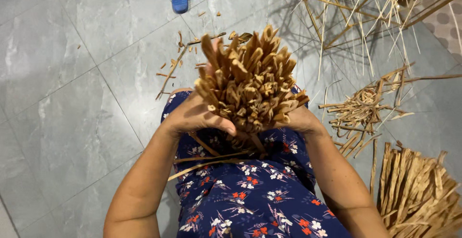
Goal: The person sits on the floor trimming dried palm leaves with scissors, cutting off dark tips and uneven edges. They sort the trimmed leaves, set trimmings aside, and gather the cut leaves into bundles, placing finished bundles on the floor.
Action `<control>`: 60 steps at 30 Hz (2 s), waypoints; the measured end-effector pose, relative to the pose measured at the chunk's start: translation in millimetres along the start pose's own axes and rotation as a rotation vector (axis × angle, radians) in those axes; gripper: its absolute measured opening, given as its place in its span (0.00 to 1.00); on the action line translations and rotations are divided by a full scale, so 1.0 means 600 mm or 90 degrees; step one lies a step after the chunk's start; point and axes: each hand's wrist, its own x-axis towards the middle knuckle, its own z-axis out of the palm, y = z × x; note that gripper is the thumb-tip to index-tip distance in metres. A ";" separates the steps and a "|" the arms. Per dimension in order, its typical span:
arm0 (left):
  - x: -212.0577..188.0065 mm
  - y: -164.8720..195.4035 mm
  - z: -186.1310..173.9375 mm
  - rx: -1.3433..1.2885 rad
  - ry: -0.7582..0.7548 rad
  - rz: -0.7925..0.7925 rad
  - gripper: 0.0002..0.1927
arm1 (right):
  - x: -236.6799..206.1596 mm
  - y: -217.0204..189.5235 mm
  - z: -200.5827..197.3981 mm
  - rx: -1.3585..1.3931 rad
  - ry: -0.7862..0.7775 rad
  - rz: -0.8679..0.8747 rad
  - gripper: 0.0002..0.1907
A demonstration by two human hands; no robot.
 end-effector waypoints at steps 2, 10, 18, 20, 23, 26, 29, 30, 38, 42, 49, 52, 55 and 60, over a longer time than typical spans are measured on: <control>0.009 0.011 -0.002 0.066 0.049 0.101 0.79 | -0.004 0.001 -0.004 -0.025 -0.012 0.036 0.38; 0.023 0.062 0.024 0.039 0.055 -0.055 0.69 | -0.036 -0.018 0.033 -0.129 -0.025 -0.061 0.45; 0.012 0.073 0.037 0.091 0.015 -0.011 0.46 | -0.027 -0.073 0.077 -0.183 0.092 -0.192 0.44; 0.015 0.068 0.049 0.143 0.066 0.003 0.43 | -0.019 -0.075 0.086 -0.113 0.133 -0.153 0.41; 0.016 0.068 0.057 0.184 0.129 -0.002 0.38 | -0.010 -0.075 0.091 -0.065 0.181 -0.108 0.41; 0.013 0.074 0.040 0.060 0.023 -0.121 0.44 | -0.007 -0.078 0.081 -0.136 0.175 -0.086 0.43; 0.012 0.075 0.018 0.022 -0.018 0.062 0.63 | -0.010 -0.080 0.070 -0.164 0.127 -0.068 0.50; 0.013 0.072 0.014 0.039 -0.016 0.185 0.72 | -0.010 -0.080 0.069 -0.159 0.115 -0.066 0.53; 0.021 0.019 0.083 0.250 0.071 0.061 0.62 | -0.003 -0.105 0.061 -0.526 0.002 -0.166 0.46; 0.026 0.013 0.105 0.327 0.082 -0.001 0.53 | -0.015 -0.116 0.070 -0.580 0.039 -0.170 0.49; 0.029 0.010 0.136 0.152 0.175 -0.092 0.50 | -0.029 -0.101 0.068 -0.729 0.081 -0.053 0.48; 0.032 0.007 0.146 0.153 0.192 -0.087 0.46 | -0.033 -0.083 0.059 -0.693 0.095 -0.078 0.43; 0.044 0.008 0.159 0.154 0.149 -0.146 0.43 | -0.045 -0.082 0.046 -0.629 0.069 -0.034 0.40; 0.076 0.007 0.176 0.216 0.143 -0.135 0.46 | -0.100 -0.176 -0.018 -0.599 0.081 -0.012 0.40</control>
